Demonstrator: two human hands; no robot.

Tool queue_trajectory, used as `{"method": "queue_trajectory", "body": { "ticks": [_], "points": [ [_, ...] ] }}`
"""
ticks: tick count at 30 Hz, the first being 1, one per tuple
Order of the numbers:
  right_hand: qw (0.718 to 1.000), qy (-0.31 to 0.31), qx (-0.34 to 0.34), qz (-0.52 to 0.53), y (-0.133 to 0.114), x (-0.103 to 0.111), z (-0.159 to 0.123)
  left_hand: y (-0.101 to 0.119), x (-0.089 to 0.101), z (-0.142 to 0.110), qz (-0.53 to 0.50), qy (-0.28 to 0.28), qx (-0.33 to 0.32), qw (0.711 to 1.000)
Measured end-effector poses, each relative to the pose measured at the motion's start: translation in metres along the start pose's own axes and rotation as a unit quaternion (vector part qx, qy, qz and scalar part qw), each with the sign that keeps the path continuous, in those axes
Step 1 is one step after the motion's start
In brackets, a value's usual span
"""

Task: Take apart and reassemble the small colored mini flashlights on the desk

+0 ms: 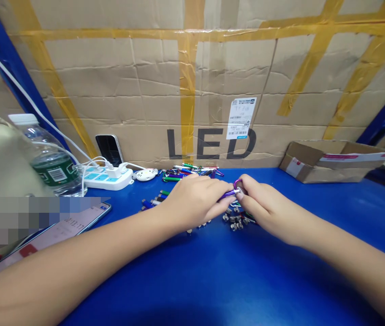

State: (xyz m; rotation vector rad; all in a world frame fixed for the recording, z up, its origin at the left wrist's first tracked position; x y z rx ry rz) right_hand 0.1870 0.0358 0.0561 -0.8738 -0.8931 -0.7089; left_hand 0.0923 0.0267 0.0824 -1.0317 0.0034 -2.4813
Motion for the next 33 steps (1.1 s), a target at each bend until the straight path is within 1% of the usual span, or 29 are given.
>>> {"method": "queue_trajectory", "body": {
  "ticks": [4, 7, 10, 12, 14, 17, 18, 19, 20, 21, 22, 24, 26, 27, 28, 30, 32, 33],
  "points": [
    [0.999, -0.036, -0.027, -0.025, 0.008, -0.005, 0.000, 0.009, 0.002, 0.003, 0.074, -0.004, -0.062, 0.995],
    [0.997, -0.060, -0.039, -0.028, 0.013, -0.011, 0.000, 0.011, 0.002, 0.004, 0.101, -0.010, -0.081, 0.992],
    [0.997, -0.063, -0.036, -0.003, 0.012, -0.016, 0.001, 0.011, -0.001, 0.003, 0.111, -0.013, -0.094, 0.989],
    [0.997, -0.054, -0.038, 0.027, 0.011, -0.018, 0.002, 0.011, -0.002, 0.000, 0.114, -0.006, -0.090, 0.989],
    [0.995, -0.031, -0.056, 0.081, 0.014, -0.017, 0.004, 0.014, -0.004, -0.004, 0.107, -0.001, -0.082, 0.991],
    [0.976, 0.010, -0.091, 0.199, 0.024, -0.008, 0.004, 0.022, -0.010, -0.011, 0.075, -0.025, -0.077, 0.994],
    [0.971, 0.023, -0.099, 0.215, 0.029, -0.004, 0.004, 0.024, -0.013, -0.012, 0.061, -0.042, -0.072, 0.995],
    [0.973, 0.033, -0.101, 0.204, 0.033, 0.003, 0.004, 0.024, -0.015, -0.012, 0.046, -0.061, -0.058, 0.995],
    [0.980, 0.039, -0.101, 0.166, 0.037, 0.009, 0.004, 0.021, -0.017, -0.011, 0.030, -0.082, -0.035, 0.996],
    [0.989, 0.026, -0.099, 0.110, 0.041, 0.013, 0.004, 0.016, -0.019, -0.010, 0.015, -0.102, -0.005, 0.995],
    [0.994, 0.001, -0.096, 0.051, 0.044, 0.014, 0.003, 0.008, -0.020, -0.009, 0.001, -0.121, 0.028, 0.992],
    [0.992, -0.079, -0.094, -0.034, 0.051, 0.007, -0.001, -0.008, -0.024, -0.008, -0.024, -0.150, 0.091, 0.984],
    [0.982, -0.149, -0.095, -0.071, 0.057, -0.002, -0.006, -0.022, -0.029, -0.009, -0.044, -0.166, 0.127, 0.977],
    [0.978, -0.167, -0.098, -0.080, 0.058, -0.005, -0.008, -0.027, -0.031, -0.011, -0.051, -0.171, 0.136, 0.975],
    [0.976, -0.171, -0.103, -0.089, 0.059, -0.005, -0.009, -0.030, -0.034, -0.012, -0.057, -0.173, 0.140, 0.973],
    [0.980, -0.140, -0.109, -0.093, 0.056, -0.001, -0.006, -0.033, -0.036, -0.014, -0.064, -0.169, 0.137, 0.974],
    [0.990, -0.084, -0.103, -0.049, 0.046, 0.003, -0.002, -0.030, -0.035, -0.015, -0.066, -0.147, 0.123, 0.979],
    [0.993, -0.065, -0.096, 0.001, 0.039, 0.001, 0.000, -0.028, -0.032, -0.014, -0.062, -0.133, 0.113, 0.983]
  ]
}}
Point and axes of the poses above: each hand's wrist, its own z-axis towards the middle knuckle, its own x-axis out of the back of the hand, y = z × x, the point moved 9 cm from there along z, towards the middle knuckle, and after that the axes turned 5 degrees about x, right-handed, at the moved point
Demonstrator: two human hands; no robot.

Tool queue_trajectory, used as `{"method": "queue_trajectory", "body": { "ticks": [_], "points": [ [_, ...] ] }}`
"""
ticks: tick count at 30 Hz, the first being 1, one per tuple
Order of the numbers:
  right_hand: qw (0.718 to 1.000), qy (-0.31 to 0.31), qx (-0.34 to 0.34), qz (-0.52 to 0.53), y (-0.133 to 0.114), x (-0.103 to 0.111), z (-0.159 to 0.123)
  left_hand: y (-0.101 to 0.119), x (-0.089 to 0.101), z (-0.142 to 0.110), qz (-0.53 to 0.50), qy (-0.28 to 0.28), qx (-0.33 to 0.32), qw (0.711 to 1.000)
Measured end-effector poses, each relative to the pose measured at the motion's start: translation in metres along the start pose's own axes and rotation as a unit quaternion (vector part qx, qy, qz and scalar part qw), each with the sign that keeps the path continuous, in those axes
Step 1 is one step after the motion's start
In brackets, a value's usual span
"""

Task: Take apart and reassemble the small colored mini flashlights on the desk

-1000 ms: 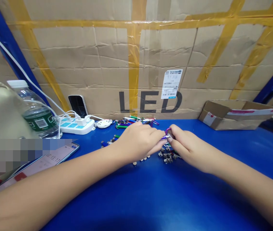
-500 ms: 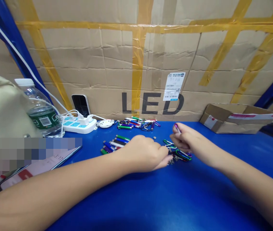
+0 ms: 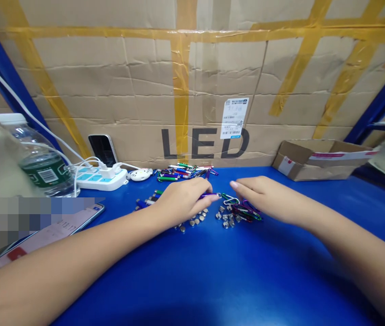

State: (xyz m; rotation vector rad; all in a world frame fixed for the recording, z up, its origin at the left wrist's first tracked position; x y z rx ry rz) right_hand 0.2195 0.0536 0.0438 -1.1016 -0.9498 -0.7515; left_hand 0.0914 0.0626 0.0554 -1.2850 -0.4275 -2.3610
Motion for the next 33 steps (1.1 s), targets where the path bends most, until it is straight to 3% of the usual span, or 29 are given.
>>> {"method": "queue_trajectory", "body": {
  "ticks": [3, 6, 9, 13, 16, 20, 22, 25, 27, 29, 33],
  "points": [
    [0.984, -0.016, 0.019, 0.174, -0.021, -0.018, 0.000, 0.014, 0.007, -0.003, 0.039, 0.043, -0.061, 0.996],
    [0.963, -0.028, 0.004, 0.270, -0.032, -0.036, 0.000, 0.028, 0.011, -0.007, 0.088, 0.078, -0.131, 0.984],
    [0.959, 0.013, -0.014, 0.282, -0.031, -0.039, 0.000, 0.023, 0.012, -0.003, 0.074, 0.073, -0.112, 0.988],
    [0.979, 0.112, 0.046, 0.166, -0.037, -0.025, 0.001, -0.003, 0.006, 0.011, -0.082, -0.017, 0.021, 0.996],
    [0.983, 0.144, 0.113, -0.012, -0.051, -0.021, -0.001, -0.016, -0.004, 0.015, -0.208, -0.127, 0.091, 0.966],
    [0.936, 0.162, 0.219, -0.222, -0.077, -0.025, -0.005, -0.026, -0.020, 0.002, -0.271, -0.295, 0.166, 0.901],
    [0.913, 0.167, 0.265, -0.263, -0.088, -0.028, -0.008, -0.028, -0.023, -0.006, -0.269, -0.346, 0.192, 0.878],
    [0.904, 0.142, 0.301, -0.267, -0.096, -0.036, -0.009, -0.029, -0.025, -0.011, -0.221, -0.382, 0.201, 0.875],
    [0.922, 0.115, 0.285, -0.236, -0.092, -0.040, -0.006, -0.034, -0.027, -0.012, -0.193, -0.379, 0.220, 0.878],
    [0.952, 0.103, 0.229, -0.174, -0.080, -0.037, 0.000, -0.039, -0.025, -0.006, -0.189, -0.337, 0.228, 0.894],
    [0.985, 0.128, 0.118, 0.001, -0.052, -0.022, 0.006, -0.028, 0.003, 0.015, -0.155, -0.113, 0.113, 0.975]
  ]
}}
Point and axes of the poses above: each hand's wrist, its own z-axis towards the middle knuckle, its own x-axis out of the back of the hand, y = z × x, the point moved 9 cm from there along z, towards the middle knuckle, and after that the axes turned 5 degrees about x, right-handed, at the moved point
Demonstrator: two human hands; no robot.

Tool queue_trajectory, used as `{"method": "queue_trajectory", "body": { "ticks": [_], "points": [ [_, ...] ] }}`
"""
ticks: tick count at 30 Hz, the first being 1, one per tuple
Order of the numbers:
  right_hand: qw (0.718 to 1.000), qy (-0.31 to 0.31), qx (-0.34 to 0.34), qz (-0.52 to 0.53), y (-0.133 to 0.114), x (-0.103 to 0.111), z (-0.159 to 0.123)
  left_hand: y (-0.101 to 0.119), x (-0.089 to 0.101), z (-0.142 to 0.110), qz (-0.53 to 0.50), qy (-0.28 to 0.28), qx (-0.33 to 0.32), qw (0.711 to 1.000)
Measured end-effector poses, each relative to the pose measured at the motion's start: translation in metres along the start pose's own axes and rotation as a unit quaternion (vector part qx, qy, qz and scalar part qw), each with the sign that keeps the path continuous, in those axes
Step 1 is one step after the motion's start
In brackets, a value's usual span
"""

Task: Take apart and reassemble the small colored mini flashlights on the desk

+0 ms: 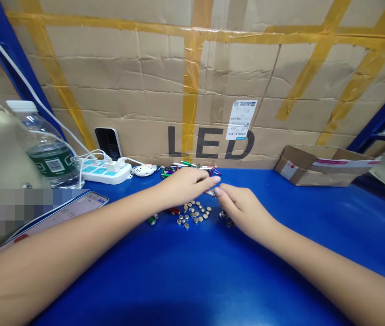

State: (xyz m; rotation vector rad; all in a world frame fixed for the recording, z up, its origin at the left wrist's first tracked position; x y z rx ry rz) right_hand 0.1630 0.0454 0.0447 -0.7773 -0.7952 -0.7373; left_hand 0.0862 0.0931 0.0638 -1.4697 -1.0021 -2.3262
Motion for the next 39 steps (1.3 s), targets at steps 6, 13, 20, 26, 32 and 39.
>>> {"method": "queue_trajectory", "body": {
  "ticks": [6, 13, 20, 26, 32, 39],
  "points": [
    [0.997, 0.041, -0.040, 0.060, 0.007, 0.008, 0.000, 0.012, -0.001, -0.005, 0.048, 0.082, -0.025, 0.995],
    [0.980, 0.027, 0.114, -0.159, -0.018, 0.008, -0.001, -0.018, -0.028, 0.000, -0.053, -0.110, 0.111, 0.986],
    [0.950, -0.146, 0.120, -0.248, -0.006, -0.001, -0.009, -0.003, -0.017, -0.002, 0.259, -0.044, -0.075, 0.962],
    [0.945, -0.226, 0.099, -0.214, -0.002, -0.013, -0.015, 0.004, -0.020, -0.007, 0.363, 0.013, -0.192, 0.912],
    [0.937, -0.239, 0.114, -0.228, -0.006, -0.021, -0.017, -0.045, 0.003, 0.008, 0.294, 0.021, -0.072, 0.953],
    [0.935, -0.240, 0.106, -0.237, -0.004, -0.025, -0.017, -0.108, -0.005, 0.010, 0.201, -0.065, 0.022, 0.977]
  ]
}}
Point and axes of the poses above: each hand's wrist, its own z-axis towards the middle knuckle, its own x-axis out of the back of the hand, y = z × x, the point moved 9 cm from there along z, towards the middle knuckle, and after that the axes turned 5 degrees about x, right-handed, at the moved point
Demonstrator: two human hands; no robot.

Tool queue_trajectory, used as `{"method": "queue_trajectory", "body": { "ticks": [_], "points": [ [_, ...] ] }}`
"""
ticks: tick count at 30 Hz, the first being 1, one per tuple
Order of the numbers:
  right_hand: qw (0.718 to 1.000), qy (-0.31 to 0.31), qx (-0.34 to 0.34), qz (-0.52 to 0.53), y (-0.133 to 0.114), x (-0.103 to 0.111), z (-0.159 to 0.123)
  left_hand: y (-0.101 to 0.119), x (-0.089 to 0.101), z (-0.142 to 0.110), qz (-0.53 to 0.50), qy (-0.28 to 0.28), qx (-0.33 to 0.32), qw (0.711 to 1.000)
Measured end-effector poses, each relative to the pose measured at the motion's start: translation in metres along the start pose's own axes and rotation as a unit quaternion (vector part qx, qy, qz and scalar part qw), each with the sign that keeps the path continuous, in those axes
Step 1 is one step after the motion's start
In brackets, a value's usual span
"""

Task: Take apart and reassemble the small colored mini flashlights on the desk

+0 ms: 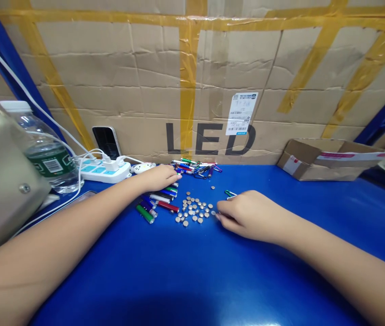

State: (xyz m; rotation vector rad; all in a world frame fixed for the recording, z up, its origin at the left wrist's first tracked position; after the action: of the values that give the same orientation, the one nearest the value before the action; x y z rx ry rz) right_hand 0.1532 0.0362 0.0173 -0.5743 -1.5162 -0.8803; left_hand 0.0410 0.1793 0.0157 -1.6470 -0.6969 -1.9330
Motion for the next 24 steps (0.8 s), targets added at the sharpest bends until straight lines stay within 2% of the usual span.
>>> {"method": "queue_trajectory", "body": {
  "ticks": [4, 7, 11, 15, 18, 24],
  "points": [
    [0.999, 0.030, -0.015, -0.003, 0.007, 0.004, 0.001, -0.005, -0.007, -0.003, -0.022, -0.052, 0.032, 0.998],
    [0.999, 0.048, -0.021, 0.009, 0.013, 0.007, 0.001, -0.004, -0.004, -0.006, -0.029, -0.060, 0.049, 0.997],
    [0.994, 0.113, -0.008, 0.008, 0.019, 0.017, -0.001, -0.003, 0.001, -0.006, -0.015, -0.034, 0.051, 0.998],
    [0.981, 0.189, -0.028, -0.032, 0.034, 0.021, -0.007, -0.014, 0.015, -0.004, 0.000, 0.052, 0.081, 0.995],
    [0.980, 0.178, -0.074, -0.050, 0.052, 0.008, -0.009, -0.022, 0.019, -0.002, 0.007, 0.103, 0.081, 0.991],
    [0.990, 0.108, -0.084, -0.033, 0.058, -0.016, -0.006, -0.042, -0.001, 0.001, 0.030, 0.050, 0.078, 0.995]
  ]
}}
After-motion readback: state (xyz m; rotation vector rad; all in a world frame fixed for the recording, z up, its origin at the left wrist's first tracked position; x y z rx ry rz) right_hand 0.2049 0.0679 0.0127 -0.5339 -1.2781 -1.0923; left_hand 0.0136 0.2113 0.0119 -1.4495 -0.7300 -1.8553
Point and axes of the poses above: each hand's wrist, its own z-axis towards the middle knuckle, its own x-axis out of the back of the hand, y = z × x, the point moved 9 cm from there along z, towards the middle knuckle, and after that the axes turned 5 degrees about x, right-handed, at the moved point
